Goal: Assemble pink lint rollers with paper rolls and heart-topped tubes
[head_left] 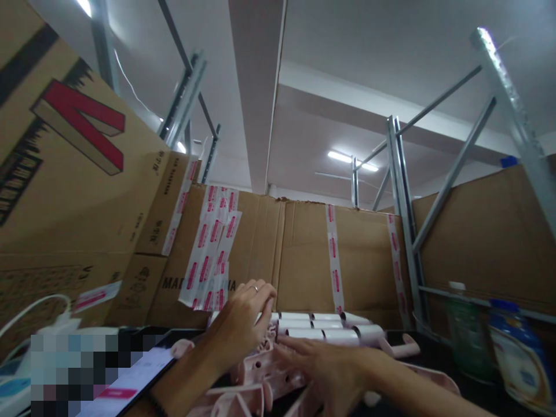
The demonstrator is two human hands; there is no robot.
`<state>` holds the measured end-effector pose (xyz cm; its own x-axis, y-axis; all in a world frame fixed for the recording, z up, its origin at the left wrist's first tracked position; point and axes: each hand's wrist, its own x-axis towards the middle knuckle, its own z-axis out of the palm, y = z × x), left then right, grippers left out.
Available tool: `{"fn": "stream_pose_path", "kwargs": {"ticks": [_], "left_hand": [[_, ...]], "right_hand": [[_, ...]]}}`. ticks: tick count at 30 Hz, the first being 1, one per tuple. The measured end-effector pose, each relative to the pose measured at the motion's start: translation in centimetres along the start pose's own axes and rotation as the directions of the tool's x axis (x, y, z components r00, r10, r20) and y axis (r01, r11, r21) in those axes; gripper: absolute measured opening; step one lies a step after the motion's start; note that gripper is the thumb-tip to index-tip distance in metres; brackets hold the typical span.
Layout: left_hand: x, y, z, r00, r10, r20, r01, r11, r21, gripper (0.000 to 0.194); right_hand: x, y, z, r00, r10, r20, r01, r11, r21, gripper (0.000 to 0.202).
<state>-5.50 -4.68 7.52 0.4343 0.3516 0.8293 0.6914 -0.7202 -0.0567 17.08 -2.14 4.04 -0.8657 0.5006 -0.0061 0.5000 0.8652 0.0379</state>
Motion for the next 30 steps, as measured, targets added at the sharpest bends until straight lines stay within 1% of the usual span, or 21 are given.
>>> {"fn": "stream_pose_path", "kwargs": {"ticks": [2, 5, 8, 10, 13, 16, 18, 22, 24, 28, 30], "left_hand": [[-0.1, -0.1, 0.1, 1.000, 0.008, 0.003, -0.008, 1.000, 0.022, 0.020], [-0.1, -0.1, 0.3, 1.000, 0.012, 0.008, -0.012, 0.999, 0.041, 0.020], [-0.2, -0.1, 0.5, 1.000, 0.017, 0.020, -0.018, 0.999, 0.044, 0.019], [-0.3, -0.2, 0.6, 0.999, 0.018, 0.028, -0.019, 0.999, 0.045, 0.018], [-0.4, -0.1, 0.5, 0.999, 0.017, 0.036, -0.019, 0.998, 0.053, 0.017], [-0.5, 0.2, 0.3, 0.999, 0.014, 0.045, -0.016, 0.998, 0.062, 0.017], [-0.5, 0.3, 0.2, 0.999, 0.009, 0.051, -0.012, 0.998, 0.065, 0.017], [-0.6, 0.3, 0.3, 0.998, 0.006, 0.070, -0.010, 0.998, 0.060, 0.016], [-0.6, 0.2, 0.4, 0.996, 0.007, 0.086, -0.012, 0.998, 0.056, 0.016], [-0.8, 0.2, 0.6, 0.992, -0.002, 0.126, -0.006, 0.998, 0.058, 0.015], [-0.9, 0.2, 0.8, 0.989, -0.013, 0.147, 0.003, 0.998, 0.065, 0.014]], "right_hand": [[1.9, 0.3, -0.5, 0.996, 0.015, 0.086, -0.013, 1.000, -0.021, 0.141], [3.8, 0.5, -1.2, 0.979, 0.057, 0.197, -0.052, 0.998, -0.029, 0.141], [4.9, 0.2, -1.6, 0.969, 0.029, 0.247, -0.026, 1.000, -0.016, 0.140], [5.3, -0.1, -1.7, 0.961, 0.038, 0.273, -0.033, 0.999, -0.021, 0.141], [5.4, -0.2, -1.8, 0.952, 0.068, 0.300, -0.059, 0.998, -0.039, 0.137], [5.0, -0.4, -2.0, 0.954, 0.031, 0.297, -0.013, 0.998, -0.061, 0.125], [4.7, -0.6, -2.0, 0.956, 0.031, 0.293, -0.009, 0.997, -0.076, 0.117], [4.0, -1.0, -2.2, 0.949, 0.154, 0.274, -0.130, 0.986, -0.105, 0.105], [3.6, -1.1, -2.3, 0.947, 0.180, 0.264, -0.161, 0.983, -0.094, 0.102], [2.9, -1.0, -2.7, 0.949, 0.156, 0.275, -0.145, 0.988, -0.062, 0.102], [2.7, -0.8, -2.9, 0.947, 0.162, 0.279, -0.146, 0.986, -0.077, 0.101]]}}
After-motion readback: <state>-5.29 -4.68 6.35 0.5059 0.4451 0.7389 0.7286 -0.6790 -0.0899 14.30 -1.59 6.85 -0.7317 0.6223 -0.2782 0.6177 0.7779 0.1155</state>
